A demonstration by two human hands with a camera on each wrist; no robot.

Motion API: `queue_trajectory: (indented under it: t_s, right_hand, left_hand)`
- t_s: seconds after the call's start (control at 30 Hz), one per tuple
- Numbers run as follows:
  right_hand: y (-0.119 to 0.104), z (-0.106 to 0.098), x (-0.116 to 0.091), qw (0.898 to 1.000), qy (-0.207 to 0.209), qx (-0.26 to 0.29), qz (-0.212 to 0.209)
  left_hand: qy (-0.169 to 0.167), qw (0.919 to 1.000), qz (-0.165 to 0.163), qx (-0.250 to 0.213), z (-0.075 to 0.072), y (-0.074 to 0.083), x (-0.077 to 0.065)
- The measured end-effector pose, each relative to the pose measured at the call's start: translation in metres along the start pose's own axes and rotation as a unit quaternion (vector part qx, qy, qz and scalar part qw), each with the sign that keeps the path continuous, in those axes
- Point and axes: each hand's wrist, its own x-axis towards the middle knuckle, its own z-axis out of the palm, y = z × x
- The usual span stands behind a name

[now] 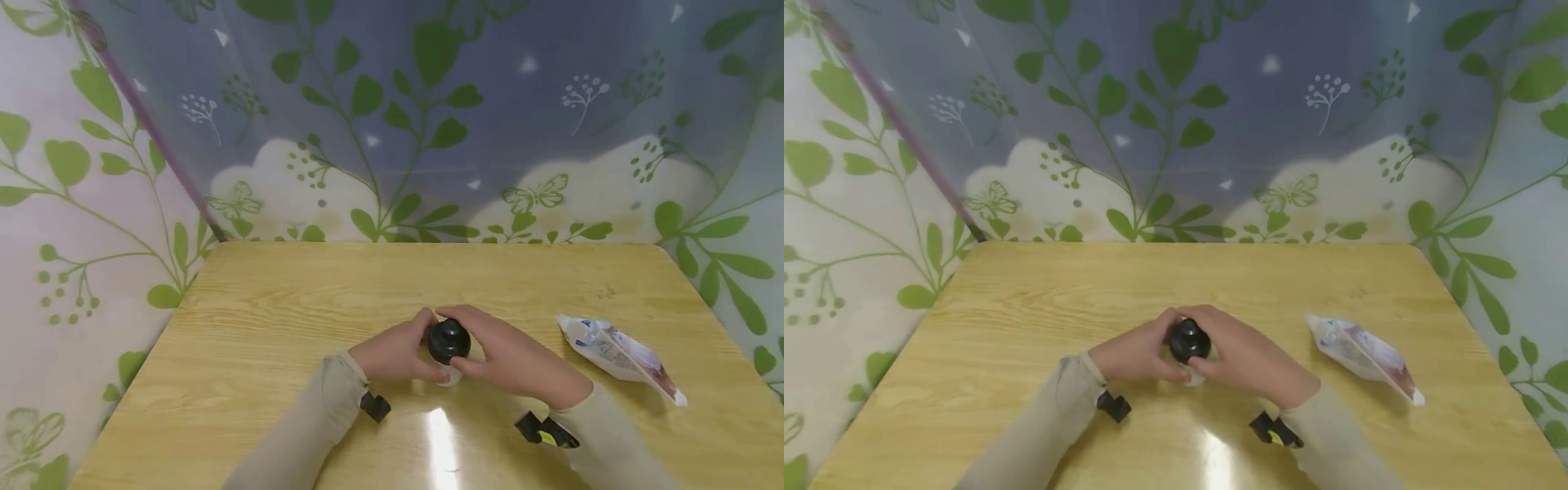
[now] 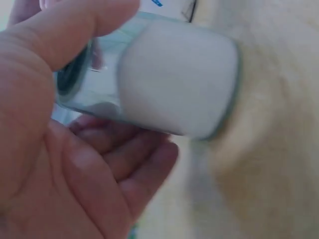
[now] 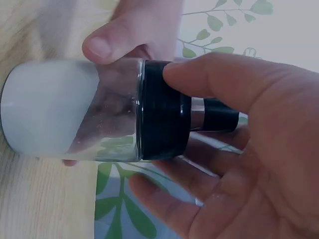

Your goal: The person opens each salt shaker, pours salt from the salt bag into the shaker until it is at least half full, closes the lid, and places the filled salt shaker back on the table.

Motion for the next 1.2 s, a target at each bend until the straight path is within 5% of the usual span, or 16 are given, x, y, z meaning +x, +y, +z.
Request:
queue_trajectory:
  t_s: [0.1, 0.37, 0.63, 1.0, 1.2]
  right_hand:
    - [0.000, 0.000, -0.002, 1.000, -0.009, 0.006, 0.002]
    - [-0.006, 0.005, -0.001, 1.000, 0.000, -0.012, -0.014]
    - [-0.018, 0.021, -0.001, 0.998, 0.048, -0.049, -0.012]
    - [-0.029, 0.051, -0.001, 0.986, 0.134, -0.093, -0.016]
    - [-0.036, 0.059, -0.004, 0.983, 0.152, -0.100, -0.017]
  left_hand:
    - [-0.009, 0.9996, 0.014, -0.021, 0.004, -0.007, 0.001]
    - [-0.016, 0.9986, 0.046, 0.018, 0.001, -0.008, -0.004]
    - [0.007, 0.9994, 0.032, 0.007, 0.003, -0.013, -0.011]
    - [0.052, 0.9966, 0.007, 0.064, 0.013, -0.014, -0.026]
    - [0.086, 0.9947, 0.002, 0.057, 0.022, -0.009, -0.037]
